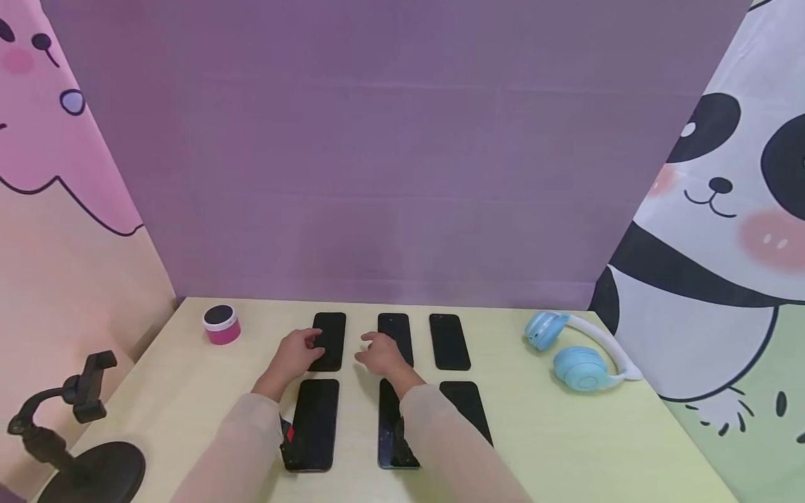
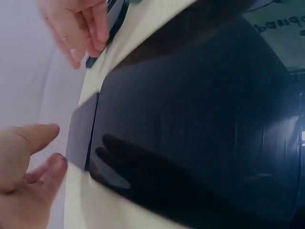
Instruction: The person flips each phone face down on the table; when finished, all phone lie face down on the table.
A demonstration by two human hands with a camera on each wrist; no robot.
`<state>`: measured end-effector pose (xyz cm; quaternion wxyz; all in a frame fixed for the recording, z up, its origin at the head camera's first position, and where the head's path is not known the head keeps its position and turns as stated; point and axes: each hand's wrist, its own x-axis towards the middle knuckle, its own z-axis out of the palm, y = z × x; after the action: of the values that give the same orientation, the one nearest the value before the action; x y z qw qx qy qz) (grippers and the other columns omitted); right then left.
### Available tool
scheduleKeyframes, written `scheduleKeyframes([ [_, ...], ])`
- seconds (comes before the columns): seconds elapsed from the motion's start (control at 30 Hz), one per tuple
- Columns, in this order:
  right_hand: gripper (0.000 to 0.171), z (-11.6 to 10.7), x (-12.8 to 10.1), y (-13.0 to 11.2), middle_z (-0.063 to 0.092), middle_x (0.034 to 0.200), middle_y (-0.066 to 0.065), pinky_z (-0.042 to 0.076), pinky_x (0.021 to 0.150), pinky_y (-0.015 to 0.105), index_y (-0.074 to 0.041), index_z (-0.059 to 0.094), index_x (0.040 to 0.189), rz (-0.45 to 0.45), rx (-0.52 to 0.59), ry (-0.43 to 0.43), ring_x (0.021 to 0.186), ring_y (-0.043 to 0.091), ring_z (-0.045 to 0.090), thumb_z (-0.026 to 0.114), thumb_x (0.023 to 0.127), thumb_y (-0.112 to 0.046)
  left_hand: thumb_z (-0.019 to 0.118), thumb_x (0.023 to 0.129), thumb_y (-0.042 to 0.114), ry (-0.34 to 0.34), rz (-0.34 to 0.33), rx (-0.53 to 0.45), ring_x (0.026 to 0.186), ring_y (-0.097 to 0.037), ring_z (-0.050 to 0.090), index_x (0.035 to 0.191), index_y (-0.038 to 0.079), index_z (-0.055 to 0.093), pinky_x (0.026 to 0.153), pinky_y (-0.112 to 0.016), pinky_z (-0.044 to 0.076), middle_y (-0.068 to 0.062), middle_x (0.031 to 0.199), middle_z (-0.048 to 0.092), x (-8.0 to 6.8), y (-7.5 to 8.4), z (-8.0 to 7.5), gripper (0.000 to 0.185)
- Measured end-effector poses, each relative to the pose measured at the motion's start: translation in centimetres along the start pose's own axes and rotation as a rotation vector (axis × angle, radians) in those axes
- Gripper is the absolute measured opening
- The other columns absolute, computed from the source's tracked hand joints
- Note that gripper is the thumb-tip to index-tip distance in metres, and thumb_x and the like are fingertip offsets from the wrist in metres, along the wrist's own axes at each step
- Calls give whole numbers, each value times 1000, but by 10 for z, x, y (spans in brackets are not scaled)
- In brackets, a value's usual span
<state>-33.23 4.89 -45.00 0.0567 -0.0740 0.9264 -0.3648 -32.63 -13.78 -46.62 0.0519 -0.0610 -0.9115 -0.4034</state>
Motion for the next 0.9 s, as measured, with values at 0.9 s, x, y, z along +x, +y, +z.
scheduleKeyframes([
  [0.9, 40, 41, 6, -25, 61, 102, 15, 49, 66, 28, -1, 60, 115, 109, 374, 76, 94, 25, 57, 63, 76, 8, 65, 80, 2, 15, -64, -102, 80, -22, 59, 108, -4, 63, 72, -35, 47, -9, 86, 64, -7, -35, -6, 29],
])
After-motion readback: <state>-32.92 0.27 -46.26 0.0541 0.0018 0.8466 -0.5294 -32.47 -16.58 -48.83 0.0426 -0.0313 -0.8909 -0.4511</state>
